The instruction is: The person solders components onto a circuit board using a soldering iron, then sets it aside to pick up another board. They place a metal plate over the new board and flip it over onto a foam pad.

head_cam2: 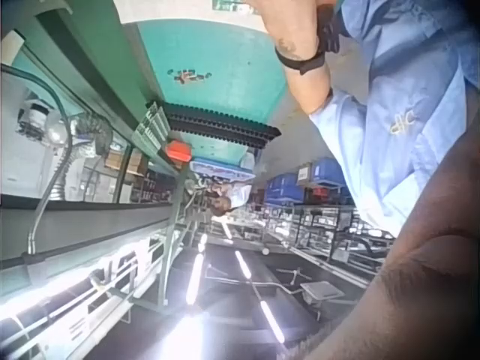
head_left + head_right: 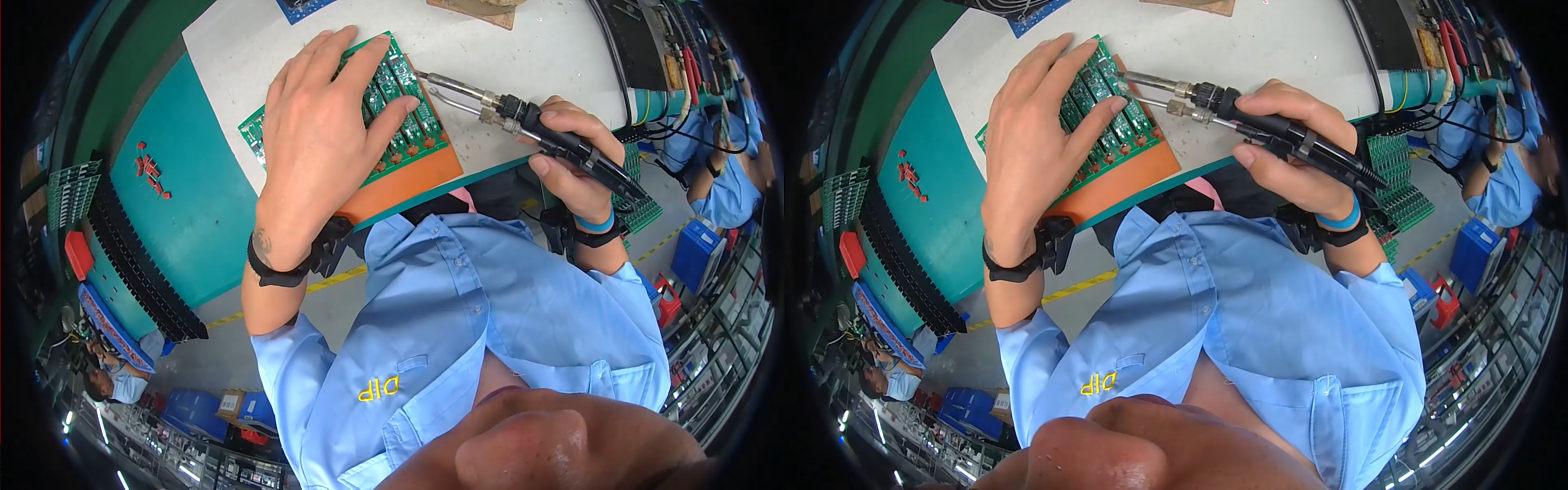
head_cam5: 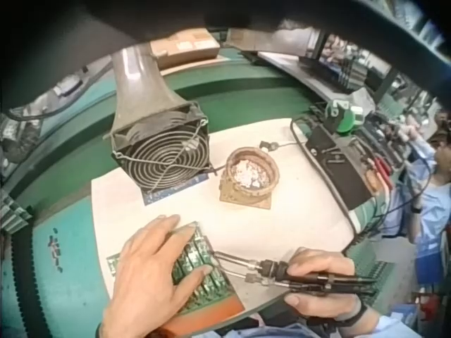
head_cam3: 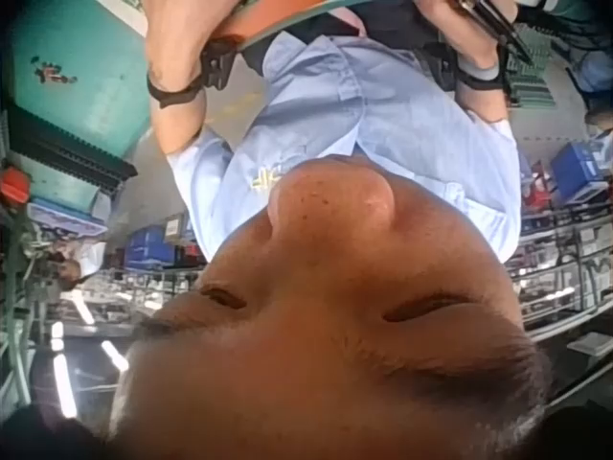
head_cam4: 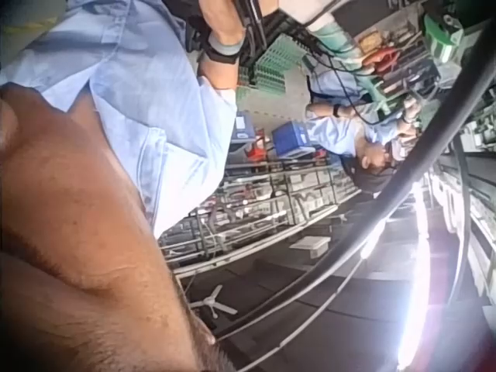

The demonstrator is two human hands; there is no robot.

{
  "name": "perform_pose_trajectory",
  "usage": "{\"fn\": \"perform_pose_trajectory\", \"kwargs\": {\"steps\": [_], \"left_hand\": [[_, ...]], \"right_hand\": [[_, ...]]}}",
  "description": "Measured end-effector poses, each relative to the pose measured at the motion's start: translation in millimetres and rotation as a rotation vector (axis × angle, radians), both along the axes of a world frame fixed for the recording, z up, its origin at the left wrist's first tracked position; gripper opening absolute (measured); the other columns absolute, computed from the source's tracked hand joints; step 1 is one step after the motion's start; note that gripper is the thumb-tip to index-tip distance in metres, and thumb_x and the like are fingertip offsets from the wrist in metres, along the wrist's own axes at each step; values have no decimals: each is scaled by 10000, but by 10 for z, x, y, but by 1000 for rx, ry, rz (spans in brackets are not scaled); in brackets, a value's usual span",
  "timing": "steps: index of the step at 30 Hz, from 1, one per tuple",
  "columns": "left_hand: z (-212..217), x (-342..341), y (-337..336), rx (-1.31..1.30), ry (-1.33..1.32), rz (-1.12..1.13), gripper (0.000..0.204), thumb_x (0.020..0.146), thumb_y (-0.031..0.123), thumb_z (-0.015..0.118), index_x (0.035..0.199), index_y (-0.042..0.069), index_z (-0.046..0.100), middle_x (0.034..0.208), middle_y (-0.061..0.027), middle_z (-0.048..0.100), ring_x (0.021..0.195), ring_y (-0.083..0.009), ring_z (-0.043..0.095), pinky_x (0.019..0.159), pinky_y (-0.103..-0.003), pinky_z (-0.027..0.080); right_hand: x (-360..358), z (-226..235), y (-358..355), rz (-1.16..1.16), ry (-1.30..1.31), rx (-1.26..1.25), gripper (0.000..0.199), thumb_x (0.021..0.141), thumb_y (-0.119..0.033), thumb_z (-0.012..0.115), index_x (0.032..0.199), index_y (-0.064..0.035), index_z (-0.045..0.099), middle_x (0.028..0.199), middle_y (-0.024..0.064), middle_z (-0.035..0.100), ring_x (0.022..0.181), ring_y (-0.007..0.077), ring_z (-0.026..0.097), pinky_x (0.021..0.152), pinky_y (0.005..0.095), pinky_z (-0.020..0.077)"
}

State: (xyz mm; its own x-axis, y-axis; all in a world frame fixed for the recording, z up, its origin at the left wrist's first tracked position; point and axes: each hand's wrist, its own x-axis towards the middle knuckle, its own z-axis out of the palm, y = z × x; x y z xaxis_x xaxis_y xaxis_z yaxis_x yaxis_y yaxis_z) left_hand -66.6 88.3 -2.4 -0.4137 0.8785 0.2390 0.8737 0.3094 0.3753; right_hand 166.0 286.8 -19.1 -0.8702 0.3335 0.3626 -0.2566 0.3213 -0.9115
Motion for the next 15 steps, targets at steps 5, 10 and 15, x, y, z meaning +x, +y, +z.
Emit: {"fn": "perform_pose_trajectory", "kwargs": {"steps": [5, 10, 15], "left_hand": [[81, 5, -15, 11, 66, -24, 517, 860, 307, 836, 1302, 72, 709, 1397, -160, 657, 1302, -366, 603, 1116, -469, 460], [54, -3, -81, -27, 47, 24, 539, 830, 329, 850, 1292, 89, 709, 1392, -142, 646, 1354, -356, 552, 1165, -575, 372], [33, 0, -101, -27, 6, 34, 532, 830, 322, 849, 1290, 95, 710, 1389, -130, 648, 1341, -351, 559, 1166, -596, 362]], "right_hand": [[-127, 49, -119, -8, 9, 27, 416, 794, 51, 812, 1190, 41, 684, 982, 159, 723, 825, 208, 684, 735, 296, 533], [-182, 23, -130, 2, -13, 66, 413, 788, 59, 803, 1186, 41, 694, 948, 152, 725, 819, 206, 685, 728, 296, 529], [-183, 27, -152, 7, -84, 37, 390, 817, 34, 790, 1187, 62, 669, 930, 165, 706, 856, 251, 665, 777, 356, 519]]}}
